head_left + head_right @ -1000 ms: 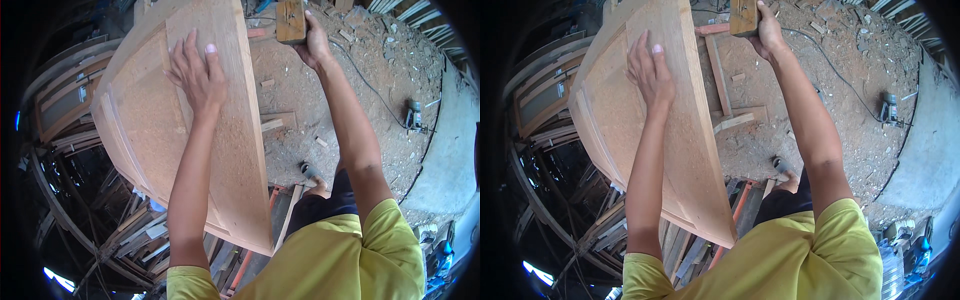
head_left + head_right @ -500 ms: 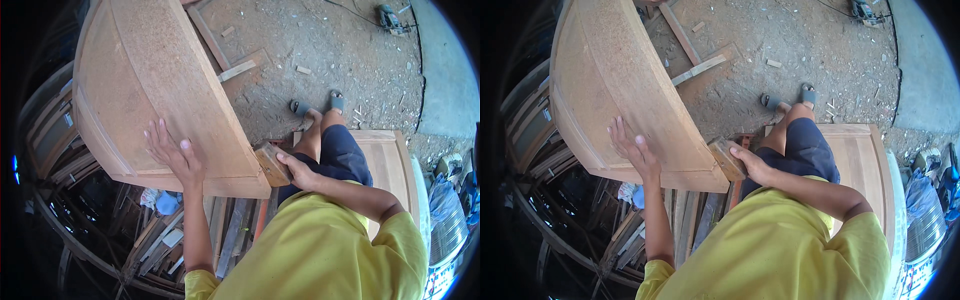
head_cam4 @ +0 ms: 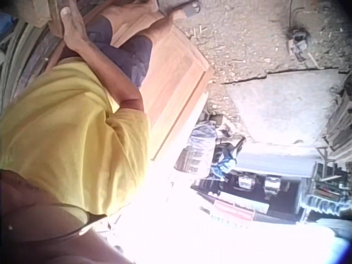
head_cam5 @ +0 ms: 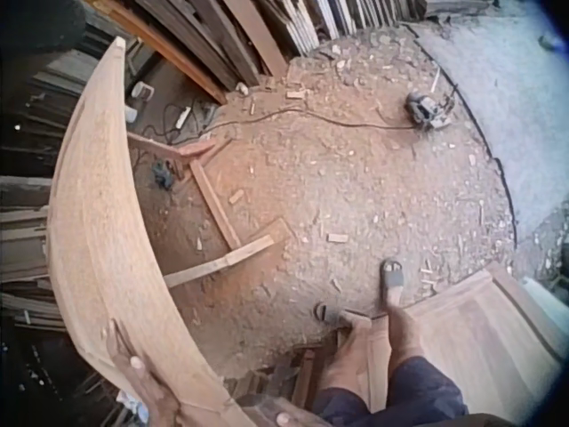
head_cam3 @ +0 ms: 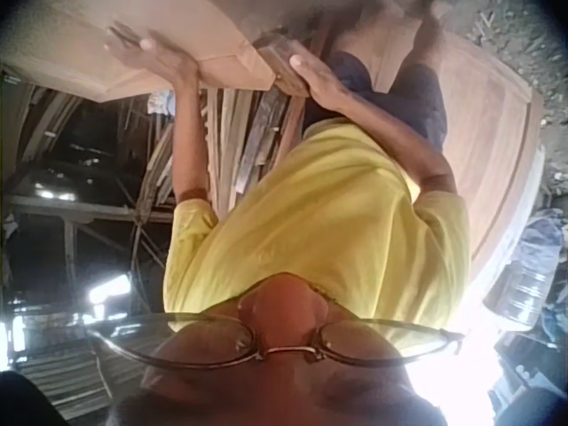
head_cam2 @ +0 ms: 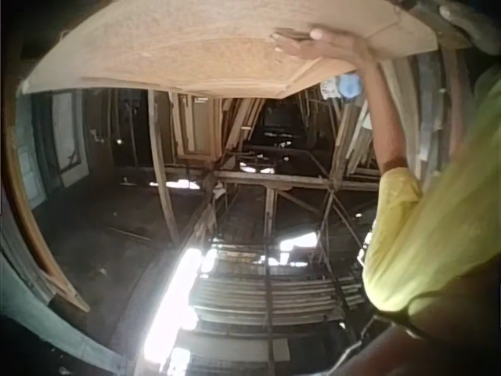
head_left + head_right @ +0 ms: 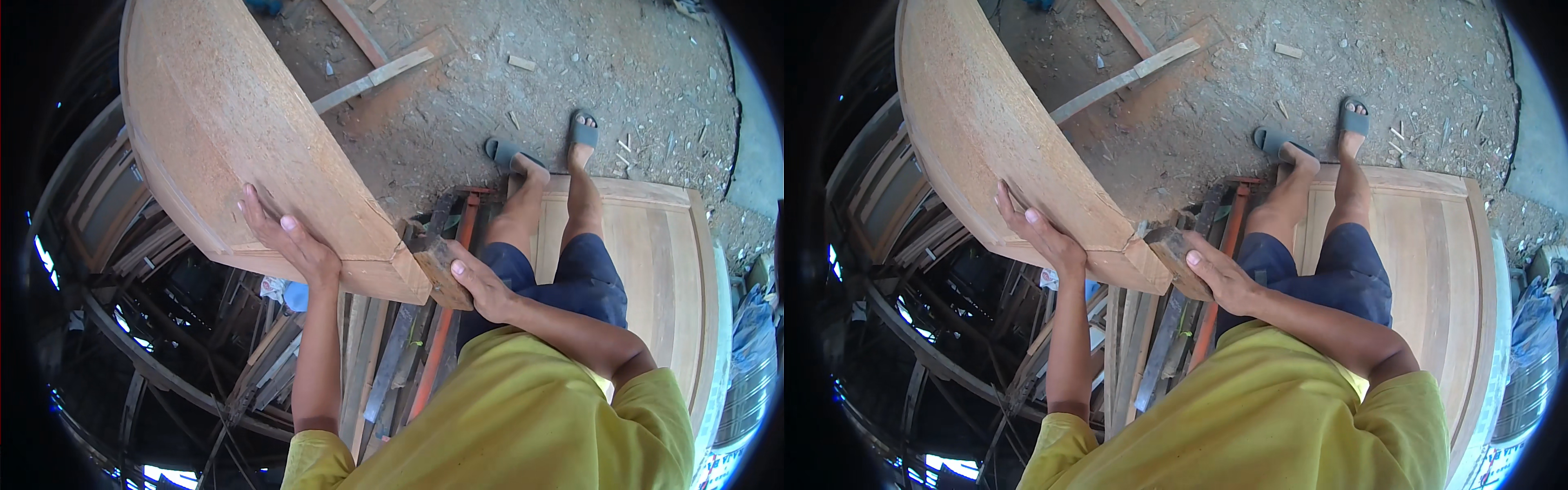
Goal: The person sands the surface and edges of a large wooden door using an electric planer and a hand-held sanding block, then attaches a long metal strip to one edge of the door.
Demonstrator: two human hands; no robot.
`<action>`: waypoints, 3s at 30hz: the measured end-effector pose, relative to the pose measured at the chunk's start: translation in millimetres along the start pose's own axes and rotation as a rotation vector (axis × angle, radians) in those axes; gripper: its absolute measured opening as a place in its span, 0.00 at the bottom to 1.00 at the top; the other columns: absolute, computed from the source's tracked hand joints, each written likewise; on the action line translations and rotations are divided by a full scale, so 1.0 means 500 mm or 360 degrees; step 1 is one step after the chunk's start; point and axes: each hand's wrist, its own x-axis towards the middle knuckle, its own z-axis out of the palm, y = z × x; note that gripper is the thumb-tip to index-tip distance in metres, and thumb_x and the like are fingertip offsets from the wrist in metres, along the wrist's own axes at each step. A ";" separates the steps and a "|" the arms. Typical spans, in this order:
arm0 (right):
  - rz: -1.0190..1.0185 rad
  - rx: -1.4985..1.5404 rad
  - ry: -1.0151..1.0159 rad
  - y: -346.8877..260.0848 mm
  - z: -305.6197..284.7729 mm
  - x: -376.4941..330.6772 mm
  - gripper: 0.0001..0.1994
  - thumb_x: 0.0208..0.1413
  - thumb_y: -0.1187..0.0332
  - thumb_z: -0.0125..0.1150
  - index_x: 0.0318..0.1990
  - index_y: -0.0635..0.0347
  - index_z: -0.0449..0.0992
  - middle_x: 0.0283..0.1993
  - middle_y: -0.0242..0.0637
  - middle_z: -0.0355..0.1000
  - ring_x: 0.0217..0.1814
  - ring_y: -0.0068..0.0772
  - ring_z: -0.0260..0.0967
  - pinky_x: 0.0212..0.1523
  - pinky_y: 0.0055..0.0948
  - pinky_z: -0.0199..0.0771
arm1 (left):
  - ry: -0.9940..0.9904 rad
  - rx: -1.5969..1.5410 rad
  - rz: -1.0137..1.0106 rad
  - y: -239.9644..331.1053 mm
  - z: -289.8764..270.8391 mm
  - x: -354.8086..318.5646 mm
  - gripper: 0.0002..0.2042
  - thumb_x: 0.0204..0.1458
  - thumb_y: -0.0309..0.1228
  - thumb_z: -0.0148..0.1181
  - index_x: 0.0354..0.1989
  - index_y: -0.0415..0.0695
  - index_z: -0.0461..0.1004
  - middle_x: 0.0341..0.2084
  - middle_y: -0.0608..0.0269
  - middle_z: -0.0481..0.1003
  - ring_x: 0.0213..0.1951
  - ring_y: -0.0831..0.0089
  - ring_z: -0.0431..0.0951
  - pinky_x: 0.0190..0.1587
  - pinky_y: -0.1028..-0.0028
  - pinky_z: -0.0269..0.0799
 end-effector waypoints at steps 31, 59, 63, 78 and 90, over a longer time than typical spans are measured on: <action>-0.0219 -0.0301 0.0314 -0.042 0.016 0.162 0.40 0.79 0.42 0.36 0.75 0.78 0.58 0.72 0.63 0.66 0.77 0.50 0.62 0.77 0.40 0.56 | -0.0062 -0.0042 0.0013 -0.010 0.010 -0.001 0.39 0.74 0.57 0.31 0.80 0.35 0.49 0.78 0.44 0.51 0.81 0.51 0.45 0.81 0.50 0.36; -0.0314 -0.0290 0.0321 -0.116 0.011 0.252 0.42 0.78 0.41 0.40 0.76 0.81 0.56 0.78 0.67 0.60 0.84 0.55 0.53 0.82 0.39 0.48 | -0.0025 0.0029 -0.0016 -0.009 0.002 0.000 0.38 0.73 0.55 0.34 0.81 0.36 0.48 0.80 0.42 0.50 0.82 0.37 0.39 0.80 0.41 0.31; -0.0361 -0.0270 0.0270 -0.172 0.015 0.263 0.42 0.79 0.42 0.40 0.75 0.82 0.57 0.76 0.65 0.63 0.83 0.54 0.55 0.81 0.39 0.49 | -0.0052 0.0048 -0.0007 -0.010 0.001 0.000 0.38 0.73 0.55 0.34 0.80 0.36 0.49 0.80 0.40 0.50 0.81 0.36 0.39 0.80 0.41 0.31; -0.0128 0.0615 0.0203 -0.257 0.015 0.322 0.31 0.75 0.45 0.49 0.71 0.63 0.69 0.67 0.44 0.73 0.70 0.37 0.69 0.73 0.40 0.65 | 0.0007 0.0023 0.0104 -0.023 -0.006 0.002 0.33 0.74 0.48 0.36 0.80 0.38 0.51 0.79 0.41 0.52 0.81 0.38 0.42 0.80 0.41 0.31; -0.0214 0.0344 0.0523 -0.249 0.036 0.075 0.38 0.77 0.39 0.35 0.77 0.64 0.61 0.68 0.58 0.74 0.66 0.49 0.78 0.70 0.49 0.74 | 0.0127 0.0023 0.0098 -0.022 -0.007 -0.017 0.32 0.73 0.47 0.40 0.80 0.42 0.54 0.79 0.42 0.52 0.82 0.39 0.40 0.79 0.36 0.26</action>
